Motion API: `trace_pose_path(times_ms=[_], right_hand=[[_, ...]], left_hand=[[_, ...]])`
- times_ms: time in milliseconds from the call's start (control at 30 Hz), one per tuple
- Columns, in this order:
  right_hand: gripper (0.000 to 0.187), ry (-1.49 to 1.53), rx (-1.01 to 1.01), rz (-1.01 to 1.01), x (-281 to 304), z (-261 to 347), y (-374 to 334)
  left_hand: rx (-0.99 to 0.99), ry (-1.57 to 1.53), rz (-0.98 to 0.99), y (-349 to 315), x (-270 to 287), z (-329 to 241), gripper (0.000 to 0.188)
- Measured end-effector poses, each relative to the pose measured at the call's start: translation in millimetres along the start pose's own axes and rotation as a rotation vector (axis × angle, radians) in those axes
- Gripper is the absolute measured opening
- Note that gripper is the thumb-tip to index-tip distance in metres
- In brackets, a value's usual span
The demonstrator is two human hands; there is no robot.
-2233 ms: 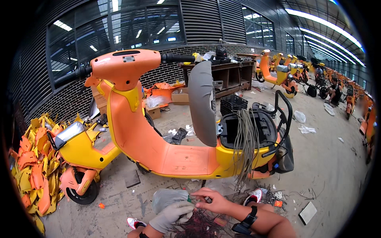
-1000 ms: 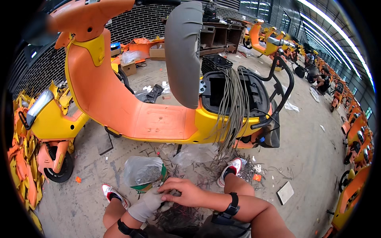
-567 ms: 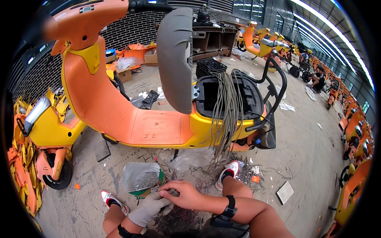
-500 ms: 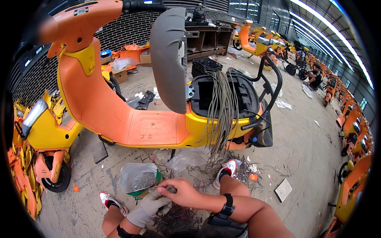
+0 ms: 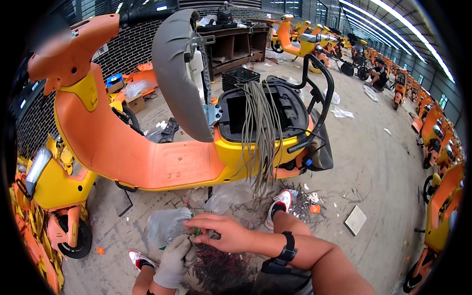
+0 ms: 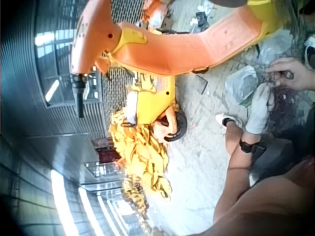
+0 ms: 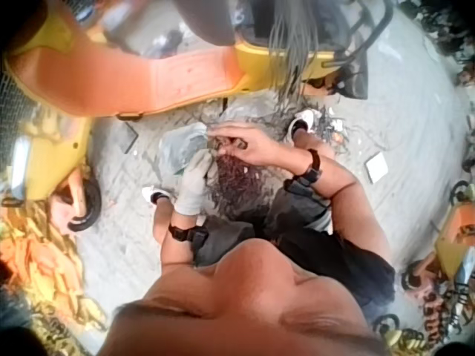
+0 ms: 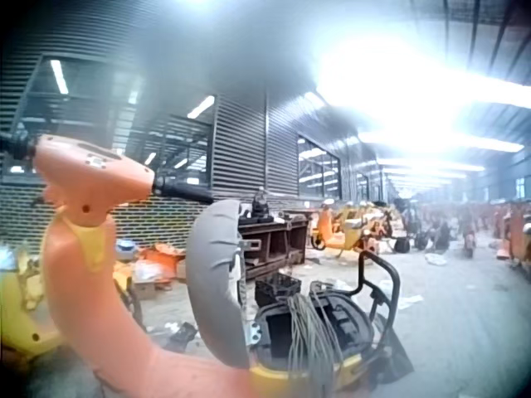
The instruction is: The person sits on the floor of a workshop and uses pliers to strip the insulation from a bundle of thin wires. They repeatedly pick up individual wires, strip them, and drop the stripped pieces into a plastic bag on the floor.
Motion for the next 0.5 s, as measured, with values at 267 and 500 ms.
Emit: trace_pose_path(times_ms=[267, 500], right_hand=[[0.055, -0.31, 0.228, 0.132, 8, 7, 6], [0.063, -0.264, 0.368, 0.368, 9, -6, 1]], left_hand=[[-0.064, 0.205, 0.15, -11, 1, -9, 0.02], [0.222, 0.122, 0.196, -12, -7, -13, 0.026]])
Point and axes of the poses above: each hand's wrist, its own y-axis towards the middle knuckle, its own x-axis out of the back of the hand, z = x × y, the point moved 2 cm from there along y, towards the middle knuckle, and after that the axes turned 7 degrees about -x, right-handed, at the moved point
